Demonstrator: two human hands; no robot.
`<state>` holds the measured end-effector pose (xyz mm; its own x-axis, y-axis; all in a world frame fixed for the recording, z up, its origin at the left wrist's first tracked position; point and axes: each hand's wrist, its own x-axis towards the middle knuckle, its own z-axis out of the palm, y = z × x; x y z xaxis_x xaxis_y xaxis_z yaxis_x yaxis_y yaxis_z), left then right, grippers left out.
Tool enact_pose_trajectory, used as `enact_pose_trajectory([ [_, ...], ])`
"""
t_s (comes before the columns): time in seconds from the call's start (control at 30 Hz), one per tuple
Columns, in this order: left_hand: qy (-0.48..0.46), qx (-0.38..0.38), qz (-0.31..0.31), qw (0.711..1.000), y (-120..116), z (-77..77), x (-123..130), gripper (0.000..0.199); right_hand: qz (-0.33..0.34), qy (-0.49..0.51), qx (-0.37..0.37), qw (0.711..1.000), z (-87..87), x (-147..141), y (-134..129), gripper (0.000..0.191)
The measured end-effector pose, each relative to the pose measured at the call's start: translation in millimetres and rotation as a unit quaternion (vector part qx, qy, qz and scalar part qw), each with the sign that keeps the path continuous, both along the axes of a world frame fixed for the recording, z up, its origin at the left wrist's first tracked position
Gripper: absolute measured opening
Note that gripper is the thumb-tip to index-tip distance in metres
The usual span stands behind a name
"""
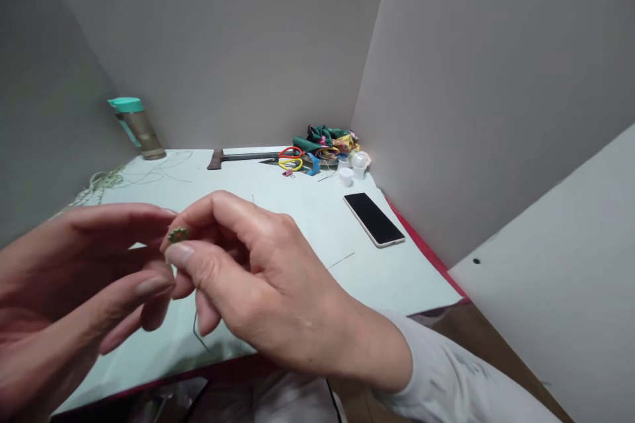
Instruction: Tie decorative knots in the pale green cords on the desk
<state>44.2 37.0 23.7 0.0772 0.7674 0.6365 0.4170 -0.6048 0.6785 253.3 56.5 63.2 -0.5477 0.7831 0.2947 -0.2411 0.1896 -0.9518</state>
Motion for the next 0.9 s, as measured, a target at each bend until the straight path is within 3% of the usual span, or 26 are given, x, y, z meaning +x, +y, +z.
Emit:
enact_pose_trajectory([
  [0.13,-0.02,-0.028,-0.021,0.999,-12.5,9.6,12.6,0.008,-0.014,-0.009,0.014,1.0,4.7,4.8,-12.1,0.016],
  [0.3,-0.009,0.007,0.017,1.0,-22.1,-4.8,16.1,0.009,-0.029,0.0,0.014,0.999,-3.6,7.8,-21.3,0.014],
  [0.47,-0.04,-0.017,0.017,0.999,-28.4,-8.4,21.4,0.006,-0.031,0.026,0.007,0.999,-4.4,6.0,-25.3,0.013],
  [0.63,-0.017,-0.008,0.033,0.999,-27.0,-6.9,24.0,0.005,-0.042,0.035,-0.002,0.998,-5.7,6.8,-25.5,0.013],
  [0.77,0.034,0.01,0.052,0.998,-24.0,-5.9,25.2,0.006,-0.075,0.023,0.046,0.996,-11.4,9.0,-23.2,0.014],
  [0.9,0.007,-0.027,0.041,0.999,-20.6,-4.1,24.9,0.008,-0.046,0.019,0.042,0.998,-13.5,13.8,-15.6,0.012],
])
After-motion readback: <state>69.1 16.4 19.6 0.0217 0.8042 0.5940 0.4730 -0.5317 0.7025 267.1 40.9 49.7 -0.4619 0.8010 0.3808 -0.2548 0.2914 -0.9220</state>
